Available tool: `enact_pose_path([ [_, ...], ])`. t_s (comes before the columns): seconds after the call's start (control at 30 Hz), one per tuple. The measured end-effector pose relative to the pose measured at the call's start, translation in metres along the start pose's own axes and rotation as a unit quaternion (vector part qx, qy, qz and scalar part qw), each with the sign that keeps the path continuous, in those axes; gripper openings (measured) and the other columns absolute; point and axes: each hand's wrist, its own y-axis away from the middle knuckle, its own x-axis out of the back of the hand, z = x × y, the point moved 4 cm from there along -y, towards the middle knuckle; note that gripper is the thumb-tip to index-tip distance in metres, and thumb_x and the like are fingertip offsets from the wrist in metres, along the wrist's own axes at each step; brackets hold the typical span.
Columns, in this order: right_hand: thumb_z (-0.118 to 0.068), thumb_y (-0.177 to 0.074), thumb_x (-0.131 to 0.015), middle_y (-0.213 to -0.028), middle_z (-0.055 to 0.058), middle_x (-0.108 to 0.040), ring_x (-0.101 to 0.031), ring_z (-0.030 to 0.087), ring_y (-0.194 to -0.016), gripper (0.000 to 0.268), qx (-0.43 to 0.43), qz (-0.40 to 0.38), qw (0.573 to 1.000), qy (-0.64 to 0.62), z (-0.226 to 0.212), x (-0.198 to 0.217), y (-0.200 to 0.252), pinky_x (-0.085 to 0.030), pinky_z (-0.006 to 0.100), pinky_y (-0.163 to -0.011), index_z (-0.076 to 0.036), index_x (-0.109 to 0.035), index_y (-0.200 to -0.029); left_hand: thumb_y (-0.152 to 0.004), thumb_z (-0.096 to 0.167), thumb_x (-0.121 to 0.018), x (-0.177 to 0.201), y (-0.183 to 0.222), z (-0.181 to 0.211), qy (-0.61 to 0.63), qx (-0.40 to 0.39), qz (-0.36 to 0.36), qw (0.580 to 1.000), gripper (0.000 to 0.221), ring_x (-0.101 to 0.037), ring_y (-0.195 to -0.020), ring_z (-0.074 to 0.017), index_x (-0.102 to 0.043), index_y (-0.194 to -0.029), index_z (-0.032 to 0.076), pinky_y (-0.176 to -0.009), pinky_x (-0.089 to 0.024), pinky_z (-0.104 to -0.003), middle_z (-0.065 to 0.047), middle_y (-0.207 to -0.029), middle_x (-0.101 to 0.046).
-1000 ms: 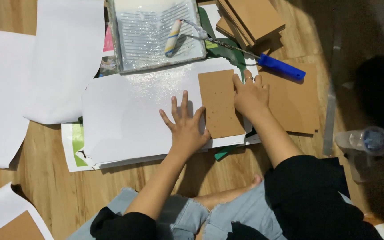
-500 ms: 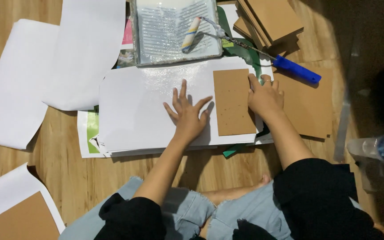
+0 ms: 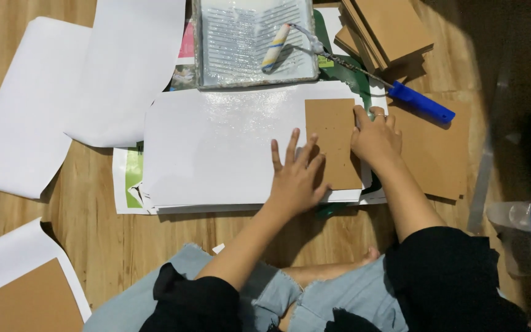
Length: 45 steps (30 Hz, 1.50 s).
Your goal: The person applies adhesive to a sheet of paper using a roller and then carefully positions and presses three pieces of cardboard onto the glued surface.
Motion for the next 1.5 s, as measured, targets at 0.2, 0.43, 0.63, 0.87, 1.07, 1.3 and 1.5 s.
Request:
enact_pose_path([
  [0.2, -0.017, -0.086, -0.051, -0.13, 0.022, -0.045, -0.042, 0.042, -0.116, 0.047, 0.011, 0.005, 1.0, 0.004, 0.001, 0.002, -0.006, -0.043, 0.05, -0.08, -0.013, -0.052, -0.133, -0.071, 0.044, -0.07, -0.005, 0.005, 0.01, -0.016, -0.038, 0.006, 0.999, 0.061, -0.015, -0.141, -0.0362, -0.057, -0.122, 0.013, -0.103, 0.024, -0.062, -0.01, -0.135, -0.049],
  [0.43, -0.021, -0.082, -0.057, -0.11, 0.012, -0.059, -0.058, 0.038, -0.103, 0.022, 0.028, 0.096, 0.993, -0.062, 0.079, -0.034, -0.1, -0.049, 0.047, -0.084, -0.022, -0.07, -0.099, -0.076, 0.033, -0.063, 0.001, 0.0, 0.013, -0.001, -0.03, -0.028, 0.999, 0.051, -0.017, -0.141, -0.0373, -0.058, -0.121, 0.01, -0.102, 0.019, -0.067, -0.011, -0.13, -0.052],
  [0.63, -0.025, -0.088, -0.065, -0.109, 0.027, -0.054, -0.055, 0.046, -0.103, 0.035, -0.038, 0.213, 0.967, -0.131, 0.098, 0.017, -0.124, -0.048, 0.052, -0.084, -0.001, -0.06, -0.115, -0.079, 0.015, -0.057, -0.004, -0.004, 0.013, 0.038, -0.029, 0.036, 0.998, 0.033, -0.026, -0.135, -0.0428, -0.061, -0.111, 0.006, -0.099, 0.011, -0.074, -0.014, -0.12, -0.057],
  [0.87, -0.05, -0.076, -0.06, -0.147, 0.024, -0.02, -0.002, 0.035, -0.139, 0.087, -0.088, 0.036, 0.985, -0.145, 0.067, 0.054, -0.124, -0.016, 0.055, -0.107, 0.004, -0.027, -0.136, -0.079, 0.009, -0.052, -0.003, -0.001, 0.015, 0.034, -0.042, 0.021, 0.998, 0.035, -0.025, -0.134, -0.0506, -0.056, -0.112, -0.002, -0.096, -0.004, -0.08, -0.018, -0.128, -0.05],
  [1.07, -0.042, -0.072, -0.068, -0.147, 0.021, -0.021, -0.016, 0.038, -0.135, 0.091, -0.131, 0.015, 0.976, -0.176, 0.05, 0.077, -0.107, -0.02, 0.058, -0.105, -0.007, -0.024, -0.144, -0.077, 0.009, -0.056, -0.002, 0.0, 0.016, 0.028, -0.049, 0.03, 0.998, 0.037, -0.027, -0.133, -0.0528, -0.056, -0.112, -0.002, -0.096, -0.005, -0.08, -0.018, -0.128, -0.052],
  [1.3, -0.033, -0.069, -0.075, -0.143, 0.023, -0.02, -0.023, 0.04, -0.131, 0.091, -0.155, 0.048, 0.961, -0.225, 0.047, 0.084, -0.103, -0.025, 0.056, -0.104, -0.013, -0.027, -0.143, -0.076, 0.01, -0.055, -0.002, 0.0, 0.017, 0.016, -0.045, 0.042, 0.998, 0.036, -0.029, -0.131, -0.0524, -0.057, -0.111, -0.001, -0.097, -0.007, -0.079, -0.017, -0.126, -0.052],
  [1.5, -0.022, -0.078, -0.072, -0.137, 0.016, -0.027, -0.032, 0.035, -0.124, 0.06, -0.19, 0.111, 0.92, -0.325, 0.02, 0.116, -0.073, -0.038, 0.048, -0.095, -0.024, -0.044, -0.131, -0.081, 0.013, -0.054, -0.005, -0.002, 0.015, 0.006, -0.043, 0.017, 0.999, 0.032, -0.028, -0.132, -0.053, -0.059, -0.11, 0.001, -0.098, -0.005, -0.079, -0.016, -0.128, -0.052],
])
